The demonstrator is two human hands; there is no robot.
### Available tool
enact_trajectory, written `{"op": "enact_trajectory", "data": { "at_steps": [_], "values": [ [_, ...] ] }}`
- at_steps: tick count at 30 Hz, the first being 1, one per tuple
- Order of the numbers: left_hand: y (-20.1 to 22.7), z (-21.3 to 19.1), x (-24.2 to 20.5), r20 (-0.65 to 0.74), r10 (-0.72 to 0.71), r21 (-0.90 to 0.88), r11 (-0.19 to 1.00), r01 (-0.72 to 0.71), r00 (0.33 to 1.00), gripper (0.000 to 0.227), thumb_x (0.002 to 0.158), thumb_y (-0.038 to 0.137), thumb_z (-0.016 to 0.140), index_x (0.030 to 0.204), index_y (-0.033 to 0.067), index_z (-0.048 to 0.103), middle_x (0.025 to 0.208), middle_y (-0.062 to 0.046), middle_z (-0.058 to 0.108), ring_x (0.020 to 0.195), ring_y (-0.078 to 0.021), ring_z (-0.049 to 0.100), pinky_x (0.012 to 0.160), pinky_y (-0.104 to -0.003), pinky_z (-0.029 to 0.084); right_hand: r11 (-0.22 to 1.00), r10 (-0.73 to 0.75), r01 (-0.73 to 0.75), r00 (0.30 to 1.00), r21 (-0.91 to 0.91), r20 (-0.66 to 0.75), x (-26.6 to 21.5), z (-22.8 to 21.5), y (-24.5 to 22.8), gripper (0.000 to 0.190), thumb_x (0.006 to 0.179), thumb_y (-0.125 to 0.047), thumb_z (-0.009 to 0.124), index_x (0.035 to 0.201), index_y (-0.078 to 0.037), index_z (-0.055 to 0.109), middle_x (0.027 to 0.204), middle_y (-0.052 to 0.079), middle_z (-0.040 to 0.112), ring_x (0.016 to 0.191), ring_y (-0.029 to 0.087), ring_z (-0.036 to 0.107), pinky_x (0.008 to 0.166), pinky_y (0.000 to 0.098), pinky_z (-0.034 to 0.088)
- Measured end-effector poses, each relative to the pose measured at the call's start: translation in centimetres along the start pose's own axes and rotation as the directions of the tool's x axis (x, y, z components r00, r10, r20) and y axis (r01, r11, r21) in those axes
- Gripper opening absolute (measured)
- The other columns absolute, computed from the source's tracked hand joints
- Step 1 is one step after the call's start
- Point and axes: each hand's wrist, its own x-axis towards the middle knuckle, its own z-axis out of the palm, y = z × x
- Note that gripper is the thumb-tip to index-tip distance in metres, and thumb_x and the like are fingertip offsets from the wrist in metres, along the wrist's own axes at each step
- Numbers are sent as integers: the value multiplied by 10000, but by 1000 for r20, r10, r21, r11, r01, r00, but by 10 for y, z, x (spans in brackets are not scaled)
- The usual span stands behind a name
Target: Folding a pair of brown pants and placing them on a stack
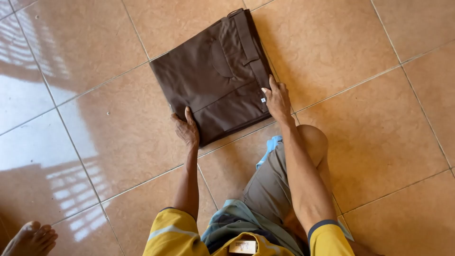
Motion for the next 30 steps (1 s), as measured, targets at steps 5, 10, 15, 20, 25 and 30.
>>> {"op": "enact_trajectory", "data": {
  "at_steps": [5,10,15,20,25,30],
  "values": [
    [19,-9,-22,-69,46,102,994,-39,997,668,1006,540,651,1440,118,370,1410,-264,514,1257,-456,546,993,-607,474,1000,13,-14,1000,-23,-6,-8,-21,-2,648,1080,-452,531,1587,-88,356,1327,313,536,1182,534,588,884,644,548],
    [52,-22,-61,-46,291,-1,957,-291,956,870,988,546,692,1579,58,280,1615,-275,261,1458,-473,343,1155,-645,302,998,22,-29,990,-50,-139,-32,-78,2,732,1083,-528,504,1620,-89,273,1442,351,477,1304,553,513,985,660,481],
    [111,-2,-102,166,517,-272,843,-465,840,799,981,567,697,1570,122,393,1638,-202,290,1470,-438,348,1191,-587,264,993,106,-119,942,-22,-320,-98,-157,26,728,1075,-419,588,1628,-88,249,1490,311,448,1382,490,458,1060,619,430],
    [196,4,-192,394,694,-491,713,-501,602,743,985,514,719,1526,95,430,1593,-251,343,1436,-492,388,1153,-650,315,944,244,-323,826,-72,-507,-204,-205,99,735,1046,-398,621,1612,-60,297,1465,320,455,1364,494,470,1044,599,437],
    [245,31,-308,523,827,-632,539,-557,207,728,963,494,750,1522,132,456,1581,-233,362,1413,-481,425,1145,-607,364,839,419,-543,603,35,-679,-349,-250,164,735,1051,-443,602,1604,-51,320,1478,314,435,1385,486,447,1060,588,417],
    [276,30,-450,522,839,-802,422,-424,-152,666,979,330,748,1519,62,464,1558,-265,384,1370,-510,466,1128,-611,393,682,475,-713,267,160,-838,-500,-284,188,740,1016,-423,670,1577,-31,390,1480,299,452,1390,478,456,1056,570,425]
  ]
}}
